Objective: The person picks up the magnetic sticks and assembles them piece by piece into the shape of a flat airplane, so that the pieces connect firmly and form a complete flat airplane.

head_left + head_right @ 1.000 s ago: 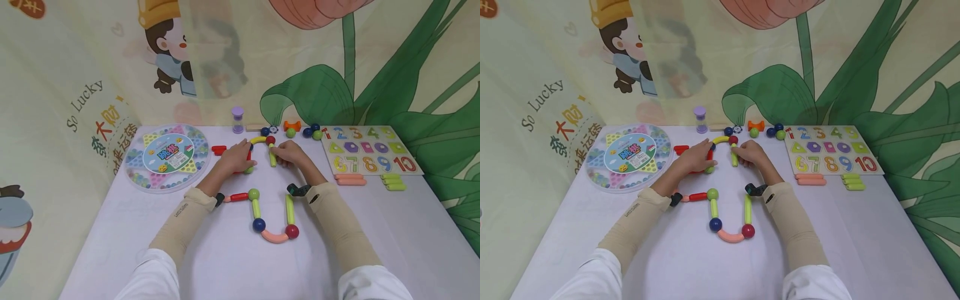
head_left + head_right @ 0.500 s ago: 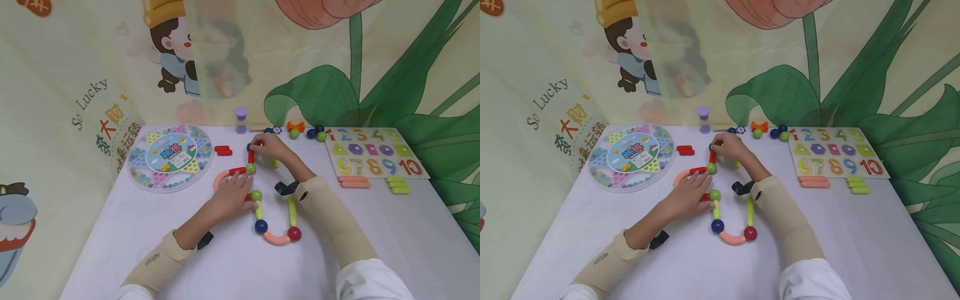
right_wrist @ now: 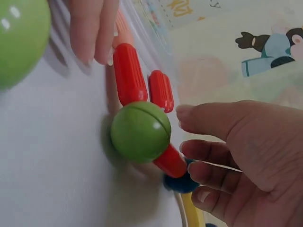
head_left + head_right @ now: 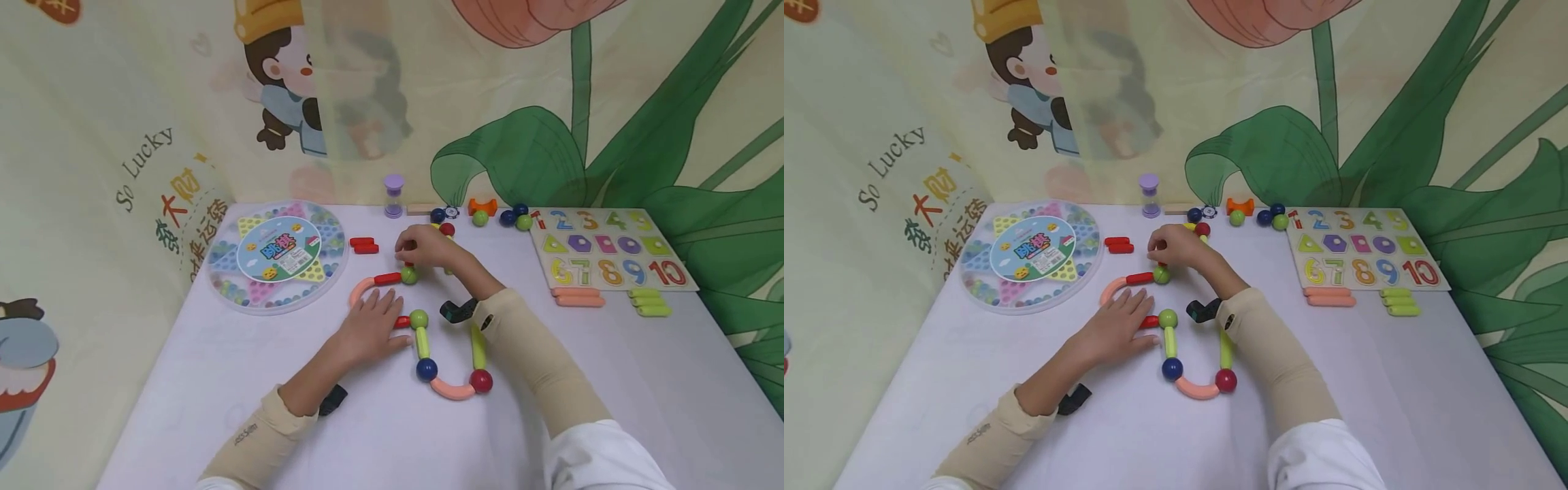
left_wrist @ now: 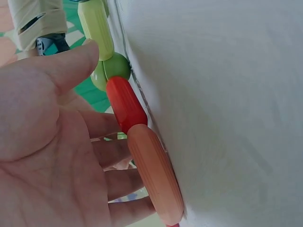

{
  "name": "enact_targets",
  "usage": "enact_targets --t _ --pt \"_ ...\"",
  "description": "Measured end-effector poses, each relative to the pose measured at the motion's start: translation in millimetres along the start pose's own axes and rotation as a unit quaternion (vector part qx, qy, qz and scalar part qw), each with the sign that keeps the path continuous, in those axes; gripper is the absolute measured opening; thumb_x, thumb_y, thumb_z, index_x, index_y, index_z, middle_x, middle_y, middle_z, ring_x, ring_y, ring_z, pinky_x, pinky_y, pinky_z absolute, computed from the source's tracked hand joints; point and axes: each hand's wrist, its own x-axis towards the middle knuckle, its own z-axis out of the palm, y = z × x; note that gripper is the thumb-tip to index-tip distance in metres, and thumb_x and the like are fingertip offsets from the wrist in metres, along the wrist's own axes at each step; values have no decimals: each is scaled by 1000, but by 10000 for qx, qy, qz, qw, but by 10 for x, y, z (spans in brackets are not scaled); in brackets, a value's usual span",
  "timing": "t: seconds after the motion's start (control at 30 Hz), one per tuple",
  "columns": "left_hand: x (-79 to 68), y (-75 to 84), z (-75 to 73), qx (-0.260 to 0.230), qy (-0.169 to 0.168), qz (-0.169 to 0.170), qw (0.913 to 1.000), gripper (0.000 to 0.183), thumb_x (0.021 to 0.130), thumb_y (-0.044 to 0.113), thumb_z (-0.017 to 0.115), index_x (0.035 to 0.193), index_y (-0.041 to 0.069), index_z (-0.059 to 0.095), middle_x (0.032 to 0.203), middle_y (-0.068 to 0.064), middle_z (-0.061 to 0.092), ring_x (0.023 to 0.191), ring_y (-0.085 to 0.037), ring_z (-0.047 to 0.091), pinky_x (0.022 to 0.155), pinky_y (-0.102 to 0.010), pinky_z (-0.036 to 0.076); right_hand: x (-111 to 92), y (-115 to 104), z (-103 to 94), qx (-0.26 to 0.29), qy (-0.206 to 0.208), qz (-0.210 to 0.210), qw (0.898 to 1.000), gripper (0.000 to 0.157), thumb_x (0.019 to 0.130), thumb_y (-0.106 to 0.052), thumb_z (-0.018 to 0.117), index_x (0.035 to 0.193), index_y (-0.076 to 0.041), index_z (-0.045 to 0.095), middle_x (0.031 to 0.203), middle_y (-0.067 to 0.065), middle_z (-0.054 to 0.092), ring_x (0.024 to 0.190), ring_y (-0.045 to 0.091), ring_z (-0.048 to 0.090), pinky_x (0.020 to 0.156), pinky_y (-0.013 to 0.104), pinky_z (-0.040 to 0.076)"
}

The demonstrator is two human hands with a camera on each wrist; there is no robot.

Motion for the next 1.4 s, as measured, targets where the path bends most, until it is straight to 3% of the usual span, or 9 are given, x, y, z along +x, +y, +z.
enact_targets --t 0.13,0.27,0.37,0.47,0.73,0.93,1.13,1.27,1.4 --pt "-8 -8 -16 9 -78 -80 9999 79 82 58 52 142 12 30 147 -10 22 134 -33 14 103 -51 17 -2 -26 -15 -13 193 -97 9998 11 84 -23 64 91 -15 66 82 -1 58 77 17 51 66 25 47" --pt "4 6 -20 35 -95 -85 9999 79 81 57 52 142 12 29 147 -10 22 134 -33 13 103 -50 17 -79 122 -159 -51 1288 413 9908 12 85 -17 61 94 -11 67 86 2 58 79 19 50 68 30 46" --pt "8 16 -19 97 -101 -90 9999 79 82 57 52 142 12 28 147 -10 22 134 -33 12 103 -50 17 -189 403 -337 -641 2406 1071 9626 17 85 -14 59 99 -8 64 94 7 55 83 23 50 70 36 46" --pt "4 20 -21 102 -74 -60 9999 79 82 57 52 142 12 28 147 -10 22 134 -33 12 103 -51 17 -307 722 -483 -1179 2857 1762 9346 26 86 -14 56 110 -6 61 105 14 50 88 29 49 76 43 45" --pt "-16 5 -21 0 -172 -78 9998 79 82 56 53 142 12 28 147 -9 22 134 -32 10 104 -51 15 -471 1072 -508 -1158 1781 1725 9618 27 86 -17 60 111 -6 60 110 13 43 91 30 44 81 47 42" --pt "-44 0 -64 -67 -232 -113 9996 78 82 56 53 142 11 28 147 -9 21 134 -32 10 104 -51 14 -445 1015 -488 -1270 1476 1797 9643 37 87 -20 57 122 -9 53 120 17 41 96 33 45 85 52 40" --pt "-34 -20 -52 -101 -272 -92 9995 77 83 55 52 142 12 28 147 -9 21 134 -33 9 104 -52 13 -462 924 -389 -1387 788 1882 9691 26 90 -21 51 109 -5 59 102 15 52 86 30 48 80 45 44" --pt "-22 -21 -47 -132 -369 -82 9992 74 85 54 49 143 14 26 148 -7 19 135 -32 6 104 -51 11 -573 737 -338 -940 217 2124 9724 40 94 -32 45 116 0 56 103 16 56 89 30 50 82 44 43" --pt "-25 -21 -47 -136 -459 -84 9988 74 85 54 49 143 14 26 148 -6 18 135 -31 6 104 -51 10 -691 547 -176 -327 -143 2355 9712 50 86 -50 52 105 -4 57 90 13 56 80 26 50 67 35 45"
